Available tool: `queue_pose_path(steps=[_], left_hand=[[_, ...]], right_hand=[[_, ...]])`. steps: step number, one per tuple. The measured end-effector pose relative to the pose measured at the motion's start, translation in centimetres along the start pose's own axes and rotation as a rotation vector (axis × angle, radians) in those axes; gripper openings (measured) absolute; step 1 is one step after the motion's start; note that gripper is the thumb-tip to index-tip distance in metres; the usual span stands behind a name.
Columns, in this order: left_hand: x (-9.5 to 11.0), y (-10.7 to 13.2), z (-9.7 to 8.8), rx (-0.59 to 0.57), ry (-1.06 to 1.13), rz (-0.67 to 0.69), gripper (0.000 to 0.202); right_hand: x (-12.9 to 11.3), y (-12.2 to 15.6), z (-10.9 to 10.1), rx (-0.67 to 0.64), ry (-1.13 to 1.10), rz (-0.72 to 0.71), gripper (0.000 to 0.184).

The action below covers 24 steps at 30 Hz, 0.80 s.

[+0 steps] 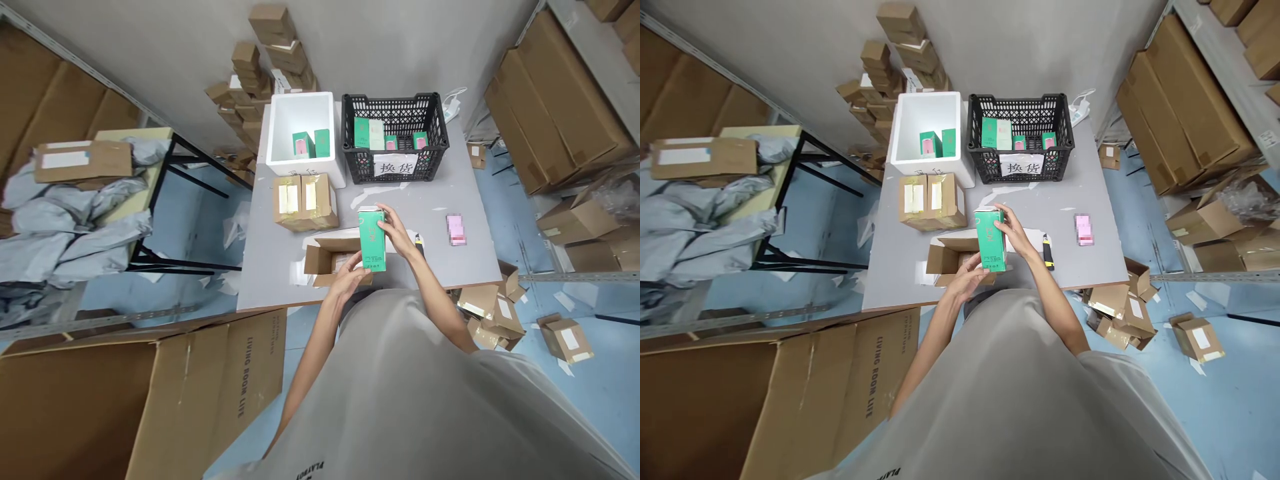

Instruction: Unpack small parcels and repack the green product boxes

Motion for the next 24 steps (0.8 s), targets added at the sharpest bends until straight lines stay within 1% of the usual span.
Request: queue_pose_path(steps=[4, 6, 8, 11, 12, 13, 14, 15, 16, 18, 20, 22, 24], left_hand=[[-0.2, -0.1, 0.5, 0.010, -0.033, -0.003, 0.081], [0.0, -0.1, 0.5, 0.049, -0.052, 0.019, 0.083], [0.4, 0.1, 0.2, 0.135, -0.097, 0.053, 0.084], [1.9, 0.8, -0.6, 0.346, -0.212, 0.162, 0.083], [2.4, 1.3, -0.8, 0.408, -0.242, 0.211, 0.083], [2.9, 1.7, -0.7, 0.447, -0.255, 0.254, 0.084], [3.2, 2.0, -0.5, 0.453, -0.246, 0.280, 0.083], [3.2, 2.2, -0.3, 0.426, -0.214, 0.282, 0.081], [3.0, 2.2, 0.1, 0.370, -0.163, 0.254, 0.078], [1.8, 2.0, 1.0, 0.221, -0.039, 0.129, 0.070], [0.6, 2.0, 1.6, 0.109, 0.059, -0.007, 0.068], [0.0, 2.1, 1.9, 0.064, 0.101, -0.076, 0.069], [-0.2, 2.2, 2.0, 0.052, 0.108, -0.086, 0.069]], right_hand=[[0.4, 0.4, -0.4, 0.008, -0.032, 0.055, 0.065], [0.5, 0.4, -0.3, 0.000, 0.005, 0.047, 0.066], [0.7, 0.3, -0.4, 0.030, 0.100, 0.008, 0.071], [0.9, 0.3, -1.5, 0.194, 0.285, -0.057, 0.080], [0.9, 0.4, -1.9, 0.246, 0.331, -0.075, 0.080], [0.9, 0.4, -2.2, 0.280, 0.363, -0.091, 0.077], [0.9, 0.3, -2.4, 0.295, 0.377, -0.105, 0.073], [0.9, 0.2, -2.5, 0.295, 0.375, -0.116, 0.069], [0.9, 0.0, -2.7, 0.288, 0.359, -0.120, 0.065], [1.0, -0.3, -3.1, 0.281, 0.298, -0.105, 0.062], [1.2, -0.4, -3.4, 0.278, 0.244, -0.076, 0.061], [1.4, -0.5, -3.5, 0.270, 0.232, -0.048, 0.062], [1.5, -0.5, -3.6, 0.261, 0.244, -0.032, 0.065]])
Point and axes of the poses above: each hand's wrist, its own y-axis away from the middle knuckle, its own z-axis out of the palm, x = y × z, the point moved 9 cm from there along -y, towards the middle knuckle, and after that the axes turned 8 degrees about -z, right-handed, at the moved point
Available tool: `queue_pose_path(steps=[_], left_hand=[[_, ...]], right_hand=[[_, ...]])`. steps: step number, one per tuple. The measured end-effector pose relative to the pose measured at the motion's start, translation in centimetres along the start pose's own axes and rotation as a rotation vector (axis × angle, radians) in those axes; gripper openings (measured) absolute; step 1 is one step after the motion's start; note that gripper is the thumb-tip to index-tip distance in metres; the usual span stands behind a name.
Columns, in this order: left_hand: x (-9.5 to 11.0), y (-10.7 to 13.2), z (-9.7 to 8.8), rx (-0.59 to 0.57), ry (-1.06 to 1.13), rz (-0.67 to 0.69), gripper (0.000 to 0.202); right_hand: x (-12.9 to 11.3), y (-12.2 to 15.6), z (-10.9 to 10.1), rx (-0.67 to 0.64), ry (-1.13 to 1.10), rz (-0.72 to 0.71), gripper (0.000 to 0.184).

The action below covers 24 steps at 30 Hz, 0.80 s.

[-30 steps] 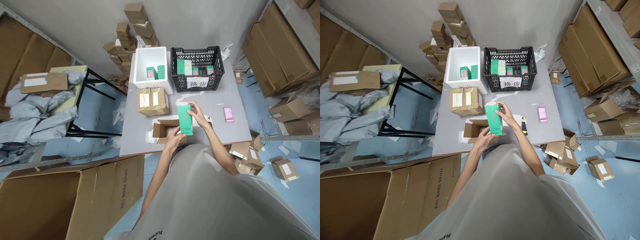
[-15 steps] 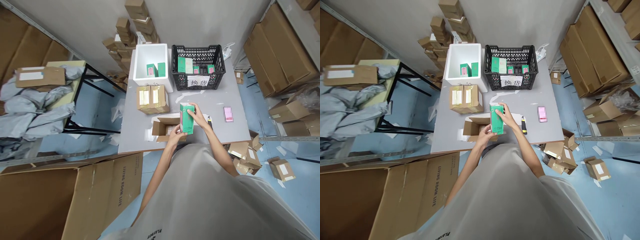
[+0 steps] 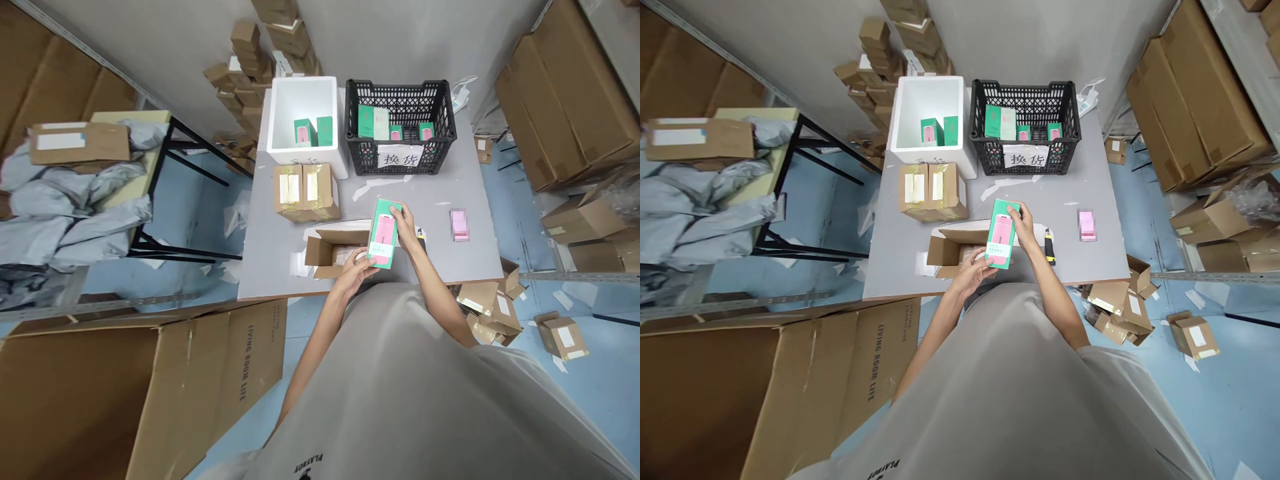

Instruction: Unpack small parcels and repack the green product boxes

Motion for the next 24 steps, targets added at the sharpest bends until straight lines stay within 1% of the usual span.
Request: queue_pose_path(steps=[3, 6, 9, 11, 13, 15, 17, 19, 22, 24], left_hand=[[0.0, 0.2, 0.3, -0.008, 0.000, 0.017, 0.072], [-0.1, 0.4, 0.5, -0.011, -0.003, 0.034, 0.074], [0.1, 0.5, 0.7, 0.011, -0.020, 0.069, 0.075], [0.8, 0.5, 0.5, 0.079, -0.055, 0.142, 0.075], [2.1, 1.0, 0.2, 0.203, -0.127, 0.263, 0.076], [3.5, 1.9, 0.3, 0.330, -0.211, 0.384, 0.078], [4.6, 3.0, 0.7, 0.409, -0.261, 0.469, 0.080], [5.2, 4.2, 1.5, 0.436, -0.283, 0.522, 0.079], [5.6, 5.6, 2.8, 0.436, -0.346, 0.580, 0.070], [5.8, 5.8, 3.0, 0.429, -0.366, 0.583, 0.065]], right_hand=[[-0.2, -0.1, 0.1, -0.020, 0.008, 0.004, 0.071], [-0.8, -0.1, 0.7, -0.082, 0.017, -0.001, 0.075], [-1.4, -0.1, 1.1, -0.118, 0.022, -0.009, 0.078], [-1.5, -0.2, 1.1, -0.097, 0.022, -0.025, 0.082], [-1.3, -0.3, 1.0, -0.054, 0.017, -0.042, 0.089], [-0.8, -0.4, 0.9, -0.011, 0.000, -0.051, 0.098], [-0.1, -0.4, 1.0, 0.006, -0.028, -0.051, 0.099], [0.7, -0.3, 1.2, -0.015, -0.058, -0.021, 0.095], [1.9, 0.1, 1.4, -0.065, -0.113, 0.085, 0.090], [1.9, 0.2, 1.1, -0.063, -0.128, 0.119, 0.088]])
Point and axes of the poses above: each hand's wrist, its own y-axis away from the middle knuckle, its own z-axis out of the palm, x = y × z, the point moved 9 cm from there along -y, towards the middle knuckle, and after that the axes turned 8 degrees about -z, right-handed, at the moved point
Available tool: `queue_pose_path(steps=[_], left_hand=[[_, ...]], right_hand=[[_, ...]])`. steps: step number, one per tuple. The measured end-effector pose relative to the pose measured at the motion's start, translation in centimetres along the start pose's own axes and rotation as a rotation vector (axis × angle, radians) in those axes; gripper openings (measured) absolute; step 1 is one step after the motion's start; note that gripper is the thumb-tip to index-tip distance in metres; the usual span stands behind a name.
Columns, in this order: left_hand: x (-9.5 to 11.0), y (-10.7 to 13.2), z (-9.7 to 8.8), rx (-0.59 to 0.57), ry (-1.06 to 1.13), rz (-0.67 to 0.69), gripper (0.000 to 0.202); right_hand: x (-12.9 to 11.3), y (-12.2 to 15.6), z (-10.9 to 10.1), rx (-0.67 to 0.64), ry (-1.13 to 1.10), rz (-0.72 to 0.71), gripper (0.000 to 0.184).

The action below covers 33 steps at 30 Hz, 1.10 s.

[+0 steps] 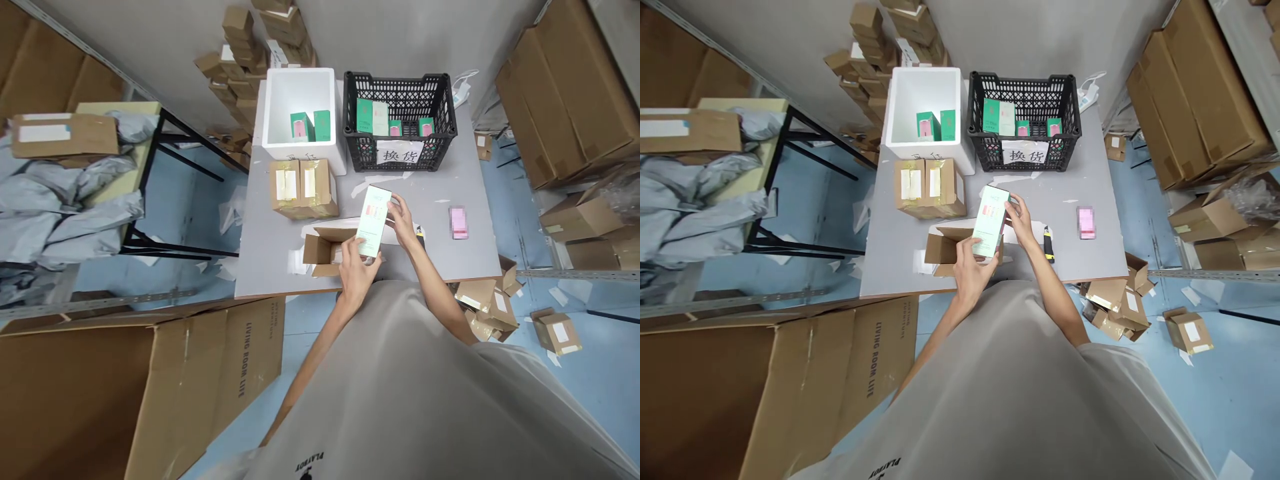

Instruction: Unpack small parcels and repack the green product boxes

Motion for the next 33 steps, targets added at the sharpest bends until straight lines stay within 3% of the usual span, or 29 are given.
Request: queue_pose_path(steps=[6, 10, 13, 16, 19, 24, 28, 30, 33], left_hand=[[-2.7, -2.6, -0.9, -0.153, 0.318, -0.281, 0.068], [-3.6, -3.3, -1.2, -0.209, 0.387, -0.357, 0.073], [-4.0, -3.6, -1.1, -0.217, 0.441, -0.386, 0.070], [-5.1, -3.7, -0.5, -0.256, 0.566, -0.517, 0.060], [-5.7, -3.8, 0.5, -0.338, 0.647, -0.624, 0.063], [-5.4, -4.6, 1.5, -0.408, 0.659, -0.625, 0.067], [-5.1, -5.1, 2.1, -0.441, 0.647, -0.609, 0.060], [-4.8, -5.5, 1.6, -0.393, 0.642, -0.548, 0.050], [-3.7, -6.1, -0.4, -0.226, 0.588, -0.362, 0.045]], right_hand=[[-4.1, -1.3, -0.4, -0.023, 0.161, -0.218, 0.078], [-5.5, -3.2, 0.2, -0.083, 0.218, -0.251, 0.074], [-6.2, -4.3, 0.5, -0.109, 0.227, -0.261, 0.076], [-7.1, -5.4, 0.9, -0.117, 0.243, -0.298, 0.077], [-8.1, -6.8, 1.8, -0.144, 0.289, -0.359, 0.073], [-9.3, -9.2, 3.8, -0.187, 0.394, -0.389, 0.057], [-11.2, -9.0, 5.5, -0.226, 0.467, -0.436, 0.048], [-12.2, -8.2, 5.9, -0.236, 0.481, -0.468, 0.050], [-13.2, -7.0, 5.6, -0.224, 0.434, -0.471, 0.061]])
Point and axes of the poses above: each hand's wrist, its own y-axis away from the middle knuckle, its own z-axis out of the palm, x = y × z, the point moved 9 cm from there along -y, towards the middle knuckle, and after that the axes turned 8 degrees about -z, right-handed, at the moved point
